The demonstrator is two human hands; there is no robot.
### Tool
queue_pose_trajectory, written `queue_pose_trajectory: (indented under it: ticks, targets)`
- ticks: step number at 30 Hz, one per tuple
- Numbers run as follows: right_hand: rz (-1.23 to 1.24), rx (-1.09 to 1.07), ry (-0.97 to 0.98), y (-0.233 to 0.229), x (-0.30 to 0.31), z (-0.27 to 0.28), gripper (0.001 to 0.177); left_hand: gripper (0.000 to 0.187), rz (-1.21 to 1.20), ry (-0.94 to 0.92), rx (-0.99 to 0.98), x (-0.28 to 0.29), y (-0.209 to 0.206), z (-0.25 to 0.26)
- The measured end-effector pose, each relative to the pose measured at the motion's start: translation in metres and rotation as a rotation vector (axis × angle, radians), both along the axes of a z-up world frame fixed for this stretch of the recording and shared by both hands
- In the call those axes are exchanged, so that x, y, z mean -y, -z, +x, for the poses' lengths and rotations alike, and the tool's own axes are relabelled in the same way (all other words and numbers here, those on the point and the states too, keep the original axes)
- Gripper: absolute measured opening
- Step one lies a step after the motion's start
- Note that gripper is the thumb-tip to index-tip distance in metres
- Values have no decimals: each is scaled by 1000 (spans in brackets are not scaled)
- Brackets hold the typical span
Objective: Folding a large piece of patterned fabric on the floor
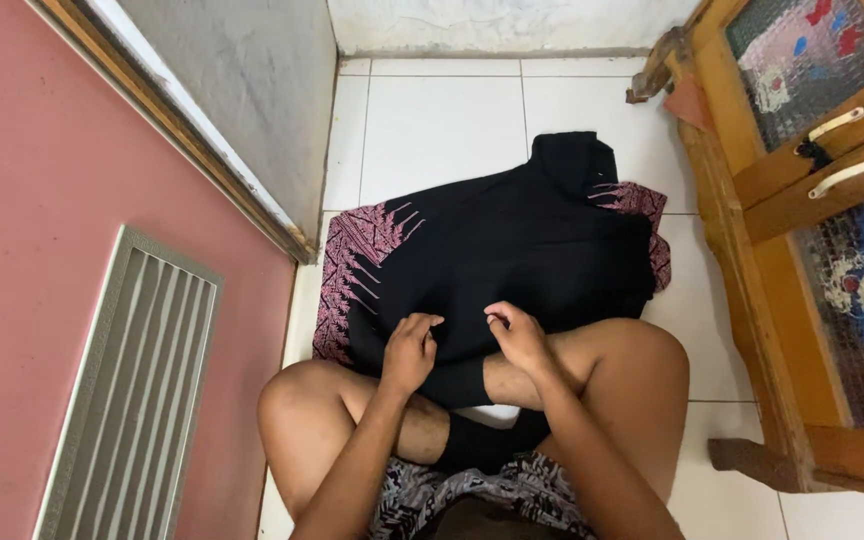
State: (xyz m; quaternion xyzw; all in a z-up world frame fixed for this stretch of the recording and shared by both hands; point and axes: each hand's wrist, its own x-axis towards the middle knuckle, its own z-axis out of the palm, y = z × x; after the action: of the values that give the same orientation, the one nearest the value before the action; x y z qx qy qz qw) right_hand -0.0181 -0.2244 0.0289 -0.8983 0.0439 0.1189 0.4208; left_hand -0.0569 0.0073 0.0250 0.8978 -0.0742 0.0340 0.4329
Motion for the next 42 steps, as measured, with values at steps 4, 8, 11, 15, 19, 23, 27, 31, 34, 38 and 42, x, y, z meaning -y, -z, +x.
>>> queue_pose_trajectory:
  ticks: [4,8,11,15,19,23,27,31,34,38,42]
  targets:
    - [-2,29,-12,6,0,1,25,36,3,4,-3,2,-5,3]
    - [-4,21,-32,-9,0,-2,24,31,-33,-34,-10,6,-6,4]
    - [17,9,-36,-11,2,2,25,30,-52,-60,-30,4,3,5]
    - [72,24,-32,7,4,11,24,30,-23,-71,-39,0,15,5]
    - [76,9,-23,3,6,10,24,30,42,-57,-64,2,11,4]
    - [131,26,-5,19,11,12,24,32,72,-66,-84,2,15,4]
    - [240,102,28,31,18,10,24,30,12,-173,-57,2,12,1]
    - [334,173,30,22,19,1,24,27,-64,-306,-29,7,-6,-9]
    - [401,234,59,30,23,0,25,25,-148,-387,30,31,-26,-20]
    - [576,426,191,19,21,-10,30,30,-344,-441,175,72,-36,-28]
    - [634,585,323,-9,37,-19,35,33,-424,-451,253,111,-60,-30]
